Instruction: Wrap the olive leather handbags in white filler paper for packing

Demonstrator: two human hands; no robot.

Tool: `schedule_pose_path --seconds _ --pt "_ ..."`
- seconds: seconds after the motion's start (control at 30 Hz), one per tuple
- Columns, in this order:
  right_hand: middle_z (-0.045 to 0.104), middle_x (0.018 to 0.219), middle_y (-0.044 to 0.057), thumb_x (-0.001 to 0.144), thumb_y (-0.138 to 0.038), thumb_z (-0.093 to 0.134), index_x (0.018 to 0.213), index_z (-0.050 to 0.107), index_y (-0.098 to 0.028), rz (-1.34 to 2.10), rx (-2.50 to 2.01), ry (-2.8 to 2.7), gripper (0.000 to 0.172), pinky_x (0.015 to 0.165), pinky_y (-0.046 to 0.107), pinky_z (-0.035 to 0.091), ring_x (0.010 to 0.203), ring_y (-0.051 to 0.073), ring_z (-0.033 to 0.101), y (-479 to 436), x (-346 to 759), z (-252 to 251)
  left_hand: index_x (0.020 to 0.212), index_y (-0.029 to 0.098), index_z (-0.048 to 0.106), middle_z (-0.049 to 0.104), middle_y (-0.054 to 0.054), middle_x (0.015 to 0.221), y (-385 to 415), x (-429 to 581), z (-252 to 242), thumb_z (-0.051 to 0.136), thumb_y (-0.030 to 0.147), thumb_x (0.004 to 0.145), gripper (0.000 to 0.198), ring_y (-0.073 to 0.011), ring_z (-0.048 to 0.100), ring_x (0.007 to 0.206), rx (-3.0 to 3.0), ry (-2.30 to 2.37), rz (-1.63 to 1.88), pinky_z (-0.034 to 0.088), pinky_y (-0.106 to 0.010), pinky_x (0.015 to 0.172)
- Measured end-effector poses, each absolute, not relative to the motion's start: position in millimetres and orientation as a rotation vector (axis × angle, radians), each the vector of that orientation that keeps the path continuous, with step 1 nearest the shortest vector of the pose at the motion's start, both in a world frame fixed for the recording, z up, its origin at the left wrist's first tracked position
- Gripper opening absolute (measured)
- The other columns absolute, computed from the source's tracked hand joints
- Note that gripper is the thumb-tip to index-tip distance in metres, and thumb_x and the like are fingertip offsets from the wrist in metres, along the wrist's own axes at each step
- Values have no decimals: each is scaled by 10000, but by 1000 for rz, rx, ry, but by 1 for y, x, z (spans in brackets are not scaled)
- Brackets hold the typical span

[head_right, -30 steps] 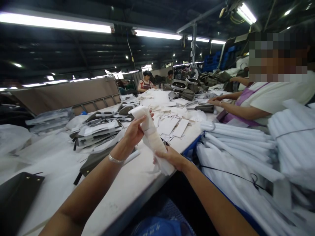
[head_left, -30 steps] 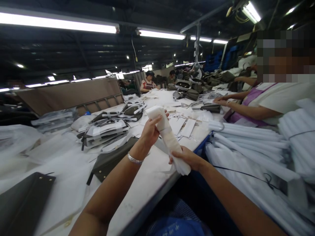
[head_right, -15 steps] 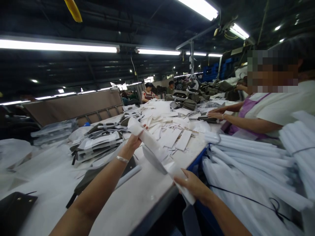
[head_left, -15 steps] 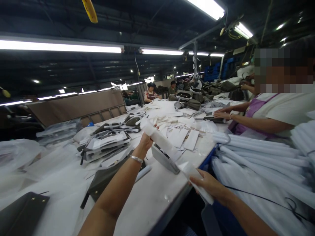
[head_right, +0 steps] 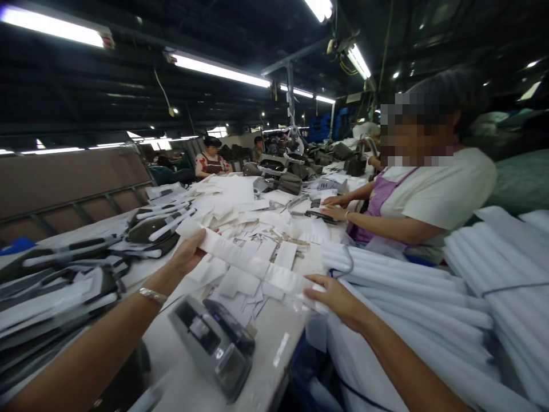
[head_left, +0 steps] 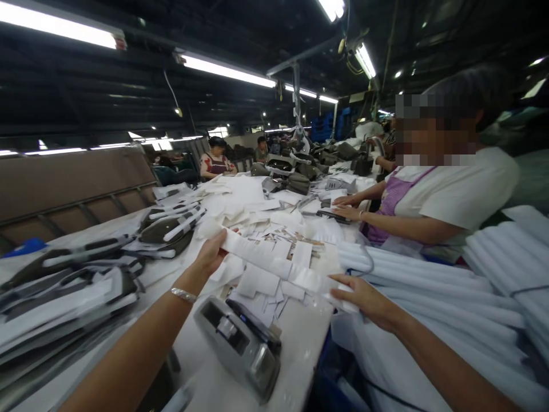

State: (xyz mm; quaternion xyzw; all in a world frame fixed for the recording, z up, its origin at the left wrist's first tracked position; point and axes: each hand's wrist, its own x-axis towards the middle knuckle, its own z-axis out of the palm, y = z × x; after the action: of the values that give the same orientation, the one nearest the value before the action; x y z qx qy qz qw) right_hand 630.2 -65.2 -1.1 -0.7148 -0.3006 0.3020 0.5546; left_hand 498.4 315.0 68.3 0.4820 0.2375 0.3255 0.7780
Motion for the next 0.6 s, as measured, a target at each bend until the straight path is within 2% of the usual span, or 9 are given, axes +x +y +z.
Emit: schedule_pose_path --seconds 0.13,0.23,0.33,0.4,0.5,0.6 --pt "680 1263 72 742 -550 721 1161 702 -204 464 -1936 -610 544 1072 402 399 1199 309 589 -38 708 7 911 129 696 730 -72 890 360 562 53 752 137 793 131 -177 693 803 1121 571 657 606 -277 732" --pt "691 1233 56 779 -504 676 1165 688 -226 384 -1998 -601 476 1025 398 424 1159 301 608 -29 753 8 881 131 705 730 -66 868 385 609 33 817 141 719 197 -159 679 760 1181 631 589 590 -241 678" --pt "707 1187 52 790 -437 624 1169 677 -238 332 -2121 -587 431 939 391 465 1073 292 648 -28 789 8 885 130 714 740 -84 928 396 646 13 877 197 661 284 -167 687 795 1222 648 509 582 -243 696" --pt "720 1142 67 764 -402 623 1123 688 -222 229 -2256 -572 407 944 397 451 1057 298 651 -28 813 6 891 119 719 742 -97 950 396 663 3 906 236 626 345 -179 692 810 1233 652 459 585 -263 721" --pt "728 1096 101 724 -400 638 1015 694 -188 148 -2376 -514 364 962 401 430 1058 312 647 -26 843 -1 913 107 724 745 -105 966 391 679 -7 912 251 625 373 -184 697 821 1227 678 402 588 -269 737" --pt "729 1044 104 735 -427 620 966 676 -178 163 -2428 -430 345 917 392 449 1006 304 660 -22 861 -14 903 100 721 749 -100 939 387 688 -12 899 203 645 329 -176 701 803 1207 753 364 593 -259 732"
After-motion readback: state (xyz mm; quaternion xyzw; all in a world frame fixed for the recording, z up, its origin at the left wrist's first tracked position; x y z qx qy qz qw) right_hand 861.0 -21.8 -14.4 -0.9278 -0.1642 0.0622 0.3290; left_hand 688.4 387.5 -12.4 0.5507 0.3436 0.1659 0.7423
